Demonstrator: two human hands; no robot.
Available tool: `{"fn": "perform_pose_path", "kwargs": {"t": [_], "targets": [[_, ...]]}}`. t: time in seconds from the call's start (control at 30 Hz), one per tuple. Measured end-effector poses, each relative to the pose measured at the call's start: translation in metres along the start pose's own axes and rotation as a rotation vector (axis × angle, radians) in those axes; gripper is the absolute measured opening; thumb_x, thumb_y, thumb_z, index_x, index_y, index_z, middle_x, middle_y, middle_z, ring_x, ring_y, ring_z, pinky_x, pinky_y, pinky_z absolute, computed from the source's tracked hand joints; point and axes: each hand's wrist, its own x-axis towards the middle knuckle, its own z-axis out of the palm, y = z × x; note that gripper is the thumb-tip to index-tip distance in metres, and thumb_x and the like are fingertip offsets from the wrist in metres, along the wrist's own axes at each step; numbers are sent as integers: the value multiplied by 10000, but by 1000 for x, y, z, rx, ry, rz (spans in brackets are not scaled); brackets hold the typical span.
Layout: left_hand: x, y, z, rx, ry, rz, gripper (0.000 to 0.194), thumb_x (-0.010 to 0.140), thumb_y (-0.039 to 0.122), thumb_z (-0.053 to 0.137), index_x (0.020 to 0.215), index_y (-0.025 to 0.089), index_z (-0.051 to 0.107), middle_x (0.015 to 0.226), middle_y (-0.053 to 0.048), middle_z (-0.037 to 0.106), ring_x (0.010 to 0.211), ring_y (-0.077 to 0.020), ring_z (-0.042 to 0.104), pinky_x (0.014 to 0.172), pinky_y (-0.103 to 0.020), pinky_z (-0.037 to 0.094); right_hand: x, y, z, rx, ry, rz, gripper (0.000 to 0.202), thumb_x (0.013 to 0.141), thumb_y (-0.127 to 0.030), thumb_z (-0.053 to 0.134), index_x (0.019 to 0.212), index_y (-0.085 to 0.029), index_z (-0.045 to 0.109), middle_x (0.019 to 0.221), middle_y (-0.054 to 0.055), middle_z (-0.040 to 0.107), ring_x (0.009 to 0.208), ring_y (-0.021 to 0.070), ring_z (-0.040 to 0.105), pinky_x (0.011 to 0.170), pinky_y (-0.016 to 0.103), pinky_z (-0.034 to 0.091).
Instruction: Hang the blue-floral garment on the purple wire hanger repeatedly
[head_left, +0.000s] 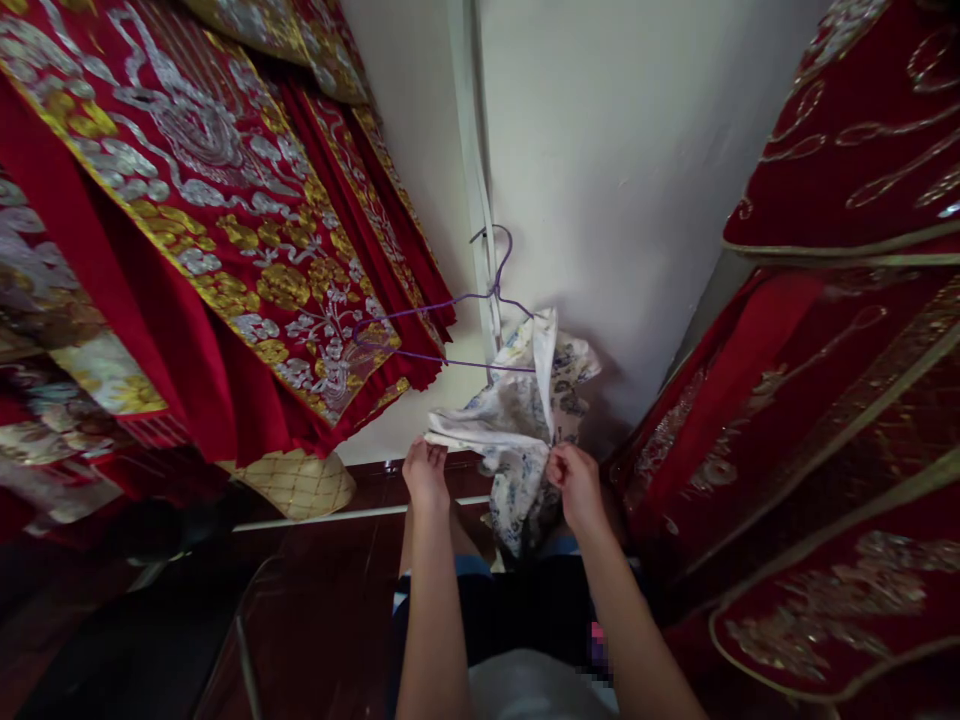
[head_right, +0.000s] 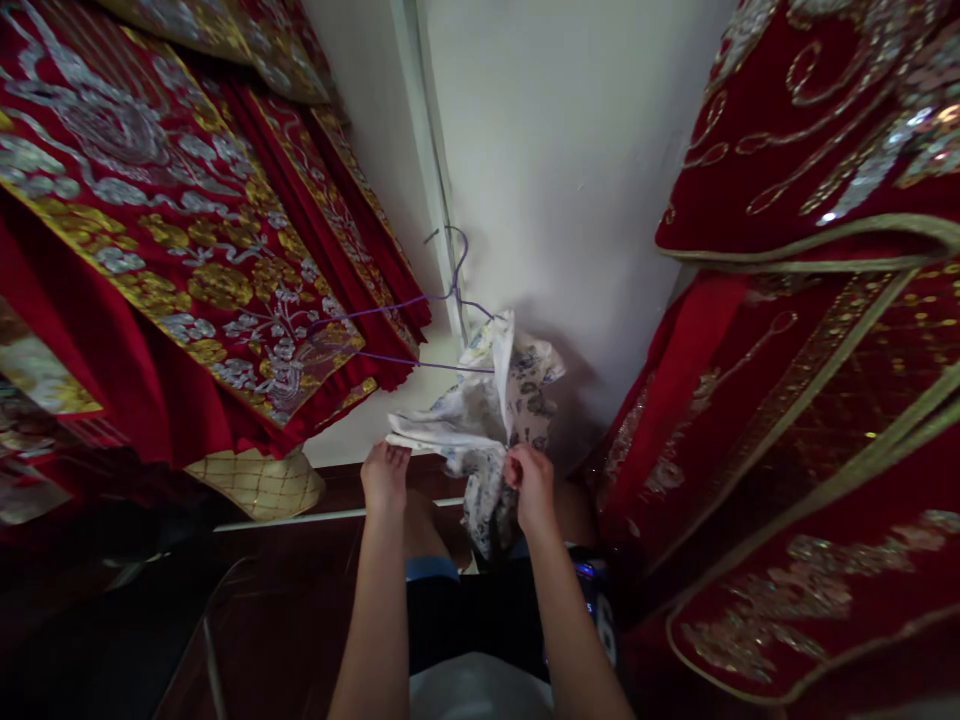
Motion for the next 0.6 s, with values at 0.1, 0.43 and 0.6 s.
{"fn": "perform_pose_path", "kwargs": {"t": [0.1,0.43,0.6], "targets": [[-15,1,7,20,3,-56,222,681,253,775,728,148,584,657,8,617,611,-109,602,690,-253,510,0,4,-28,-38,59,-23,338,676,-353,605,453,-229,384,429,-66,316,433,93,269,451,257,195],[-90,19,60,435,-705,51,262,875,423,665,837,165,677,789,-13,615,764,-142,562,746,-239,457,-11,-10,-15,-256,-256,-89,530,876,-678,485,732,-199,661,773,49,664,801,199,591,754,297,478],[-91,18,57,524,-725,134,218,892,397,650,953,189,673,876,-28,631,817,-162,579,767,-252,482,-25,-19,4,-195,-555,131,405,733,-573,733,729,-177,650,641,-9,586,611,137,503,588,249,419]]}}
